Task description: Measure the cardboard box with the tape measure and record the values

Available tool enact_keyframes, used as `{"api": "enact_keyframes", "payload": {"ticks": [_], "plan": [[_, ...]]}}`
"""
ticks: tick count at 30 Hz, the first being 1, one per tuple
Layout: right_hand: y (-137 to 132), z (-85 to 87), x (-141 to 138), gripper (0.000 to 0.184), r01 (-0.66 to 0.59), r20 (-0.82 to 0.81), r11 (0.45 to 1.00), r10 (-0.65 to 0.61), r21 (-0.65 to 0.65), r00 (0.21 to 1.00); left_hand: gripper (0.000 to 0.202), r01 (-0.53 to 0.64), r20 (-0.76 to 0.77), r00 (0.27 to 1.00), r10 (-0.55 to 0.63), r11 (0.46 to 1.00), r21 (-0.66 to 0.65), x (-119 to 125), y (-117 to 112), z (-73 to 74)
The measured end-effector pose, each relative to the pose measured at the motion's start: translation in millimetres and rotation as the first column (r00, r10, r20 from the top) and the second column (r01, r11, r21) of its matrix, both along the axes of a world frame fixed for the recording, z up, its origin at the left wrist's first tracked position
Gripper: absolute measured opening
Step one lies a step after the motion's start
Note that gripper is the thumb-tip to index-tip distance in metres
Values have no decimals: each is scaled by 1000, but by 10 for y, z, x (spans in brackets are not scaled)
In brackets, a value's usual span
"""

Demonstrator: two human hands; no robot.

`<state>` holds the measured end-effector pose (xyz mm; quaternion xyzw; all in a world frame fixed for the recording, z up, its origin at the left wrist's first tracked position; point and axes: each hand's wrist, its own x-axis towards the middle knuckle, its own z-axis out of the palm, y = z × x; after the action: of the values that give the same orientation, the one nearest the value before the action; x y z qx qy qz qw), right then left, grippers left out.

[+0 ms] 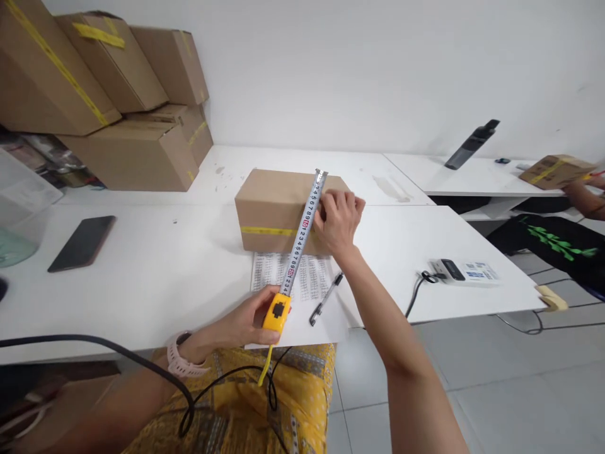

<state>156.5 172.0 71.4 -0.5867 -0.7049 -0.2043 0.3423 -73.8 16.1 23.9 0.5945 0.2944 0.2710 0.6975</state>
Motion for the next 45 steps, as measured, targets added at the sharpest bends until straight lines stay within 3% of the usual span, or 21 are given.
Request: {"api": "enact_keyframes", "payload": {"ticks": [3, 5, 7, 9, 12, 15, 18, 21, 24, 25, 27, 29, 31, 34, 37, 39, 41, 43, 45], "plan": [[-183, -238, -24, 45, -80, -52, 996, 78, -31, 996, 54, 5, 10, 1000, -5, 1000, -14, -11, -7, -30], [-230, -200, -12, 53, -125, -164, 991, 116, -48, 980, 56, -5, 4, 1000, 5, 1000, 7, -11, -13, -43], [-245, -9, 15, 63, -182, -334, 982, 156, -49, 930, 59, -14, -46, 999, 16, 998, 60, -2, -27, -32], [-263, 258, 47, 66, -275, -515, 962, 233, -6, 825, 60, -25, -138, 989, 47, 987, 157, 13, -47, 12], [-370, 597, 83, 53, -387, -688, 920, 318, 58, 652, 58, -37, -232, 966, 109, 955, 294, 30, -97, 112], [-641, 700, 82, 43, -415, -761, 907, 319, 72, 565, 65, -42, -262, 955, 136, 941, 337, 1, -187, 179], [-1068, 549, 0, 42, -486, -804, 874, 297, 12, 515, 90, -112, -239, 953, 185, 951, 289, -85, -314, 180], [-1514, 268, -147, 42, -615, -809, 776, 267, -143, 524, 111, -213, -205, 938, 279, 932, 294, -202, -428, 152], [-1779, 13, -216, 45, -623, -690, 666, 219, -411, 690, 114, -257, -195, 913, 358, 877, 407, -337, -477, 126], [-1808, -58, -199, 48, -558, -616, 663, 182, -498, 766, 113, -269, -196, 902, 386, 854, 444, -390, -475, 119], [-1783, -187, -111, 51, -313, -415, 717, 36, -623, 909, 112, -309, -208, 858, 469, 796, 521, -510, -441, 110], [-1690, -314, 12, 47, 5, -188, 746, -174, -666, 967, 108, -341, -253, 773, 582, 718, 606, -639, -372, 105], [-1582, -441, 121, 39, 216, -31, 709, -318, -671, 948, 102, -333, -333, 634, 698, 635, 697, -758, -278, 101], [-1466, -607, 216, 38, 215, 9, 671, -297, -710, 955, 92, -251, -433, 404, 806, 552, 795, -891, -126, 75], [-1419, -705, 273, 34, 89, -82, 705, -205, -704, 975, 83, -175, -469, 296, 832, 529, 830, -973, 13, 18], [-1426, -716, 313, 34, 25, -193, 736, -209, -676, 959, 77, -148, -476, 279, 834, 527, 837, -1007, 88, -23], [-1473, -678, 348, 34, -65, -404, 782, -247, -620, 881, 71, -116, -473, 279, 836, 518, 847, -1017, 130, -59], [-1564, -597, 361, 33, -187, -650, 838, -236, -512, 723, 63, -91, -430, 289, 855, 472, 877, -992, 111, -93], [-1685, -495, 340, 32, -273, -801, 880, -177, -389, 572, 51, -98, -329, 351, 877, 384, 918, -919, 11, -132]]}}
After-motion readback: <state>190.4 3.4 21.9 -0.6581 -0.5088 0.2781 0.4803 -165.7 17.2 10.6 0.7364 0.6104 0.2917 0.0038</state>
